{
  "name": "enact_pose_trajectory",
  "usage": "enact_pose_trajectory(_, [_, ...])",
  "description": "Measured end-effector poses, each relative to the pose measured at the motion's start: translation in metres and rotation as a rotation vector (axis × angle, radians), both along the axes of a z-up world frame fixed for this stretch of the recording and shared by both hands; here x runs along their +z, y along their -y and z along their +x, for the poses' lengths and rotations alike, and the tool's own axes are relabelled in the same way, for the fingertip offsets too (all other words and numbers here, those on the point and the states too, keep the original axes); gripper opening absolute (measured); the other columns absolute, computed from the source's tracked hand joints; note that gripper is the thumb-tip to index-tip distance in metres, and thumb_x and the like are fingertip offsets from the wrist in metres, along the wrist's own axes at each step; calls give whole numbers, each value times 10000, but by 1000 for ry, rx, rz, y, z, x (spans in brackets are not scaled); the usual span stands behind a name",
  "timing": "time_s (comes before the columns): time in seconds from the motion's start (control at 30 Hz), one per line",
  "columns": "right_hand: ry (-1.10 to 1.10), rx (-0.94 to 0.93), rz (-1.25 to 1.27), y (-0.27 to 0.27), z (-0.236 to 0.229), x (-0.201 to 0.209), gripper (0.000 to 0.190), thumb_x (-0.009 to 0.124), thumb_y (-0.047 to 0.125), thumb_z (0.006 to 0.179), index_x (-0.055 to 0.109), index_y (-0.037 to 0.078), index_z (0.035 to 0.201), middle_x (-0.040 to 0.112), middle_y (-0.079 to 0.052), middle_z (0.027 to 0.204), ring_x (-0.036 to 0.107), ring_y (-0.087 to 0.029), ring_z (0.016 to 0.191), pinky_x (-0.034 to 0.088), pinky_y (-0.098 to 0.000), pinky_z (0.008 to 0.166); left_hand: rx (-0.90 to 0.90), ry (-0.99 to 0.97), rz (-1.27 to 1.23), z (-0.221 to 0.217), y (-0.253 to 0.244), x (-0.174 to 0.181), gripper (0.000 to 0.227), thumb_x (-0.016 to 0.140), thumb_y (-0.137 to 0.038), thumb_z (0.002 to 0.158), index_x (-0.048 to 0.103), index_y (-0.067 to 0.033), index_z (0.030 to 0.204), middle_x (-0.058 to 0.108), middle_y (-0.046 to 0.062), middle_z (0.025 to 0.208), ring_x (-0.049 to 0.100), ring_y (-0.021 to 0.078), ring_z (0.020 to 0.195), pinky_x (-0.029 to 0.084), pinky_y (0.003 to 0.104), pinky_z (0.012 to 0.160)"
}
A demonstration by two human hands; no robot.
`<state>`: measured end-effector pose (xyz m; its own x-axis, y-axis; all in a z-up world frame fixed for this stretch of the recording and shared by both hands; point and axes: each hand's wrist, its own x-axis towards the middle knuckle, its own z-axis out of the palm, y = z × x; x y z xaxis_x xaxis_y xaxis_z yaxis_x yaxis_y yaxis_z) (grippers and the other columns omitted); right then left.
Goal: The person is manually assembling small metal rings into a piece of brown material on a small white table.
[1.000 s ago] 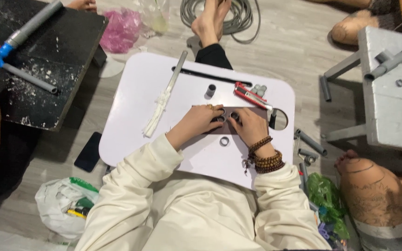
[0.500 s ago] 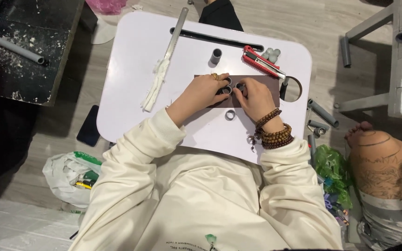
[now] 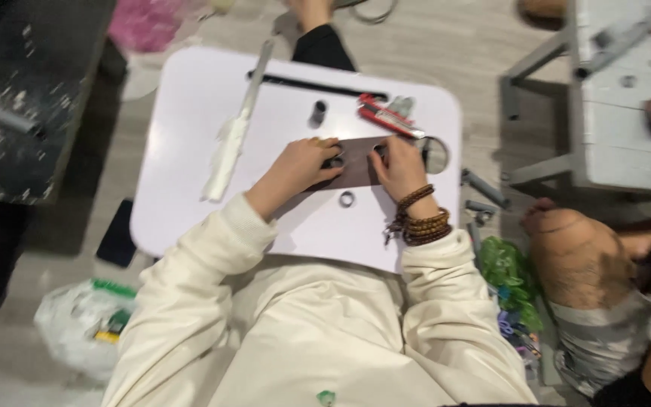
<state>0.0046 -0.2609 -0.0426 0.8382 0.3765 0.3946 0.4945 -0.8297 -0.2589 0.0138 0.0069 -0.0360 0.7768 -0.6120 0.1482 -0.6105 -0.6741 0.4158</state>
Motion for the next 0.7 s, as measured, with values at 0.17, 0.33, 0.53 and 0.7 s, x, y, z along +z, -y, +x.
enact_pose_trajectory(0.17, [-20, -95, 51, 21, -1, 4, 285, 689, 263, 1022, 663, 14, 1157, 652, -101, 763, 718, -354, 772, 584, -454, 705, 7, -73, 5, -14, 1, 41, 398, 724, -342, 967, 763, -78, 1262, 702, 112, 1419, 739, 374, 1114, 607, 476, 932])
enact_pose_trajectory(0.33, [19, 57, 252, -17, 1, -4, 256, 687, 215, 1033, 656, 33, 1210, 709, -152, 950, 734, -380, 925, 596, -440, 813, 29, -63, 24, -10, 1, 29, 409, 732, -359, 954, 767, -90, 1261, 701, 85, 1422, 744, 354, 1108, 617, 460, 921])
enact_pose_trajectory(0.53, [2, 126, 35, -34, -15, 5, 271, 651, 301, 1021, 681, 163, 1251, 633, -19, 852, 726, -303, 826, 593, -429, 703, 61, -8, -39, -1, 2, 1, 406, 754, -397, 906, 786, -100, 1180, 740, 73, 1342, 741, 387, 1083, 621, 511, 867])
enact_pose_trajectory(0.7, [-46, 109, 26, -36, -19, 25, 409, 696, 347, 953, 639, 185, 1323, 631, -36, 890, 728, -299, 890, 610, -436, 733, 77, -2, -12, -2, 1, 5, 433, 729, -462, 917, 787, -128, 1187, 757, 29, 1300, 759, 326, 1055, 623, 456, 847])
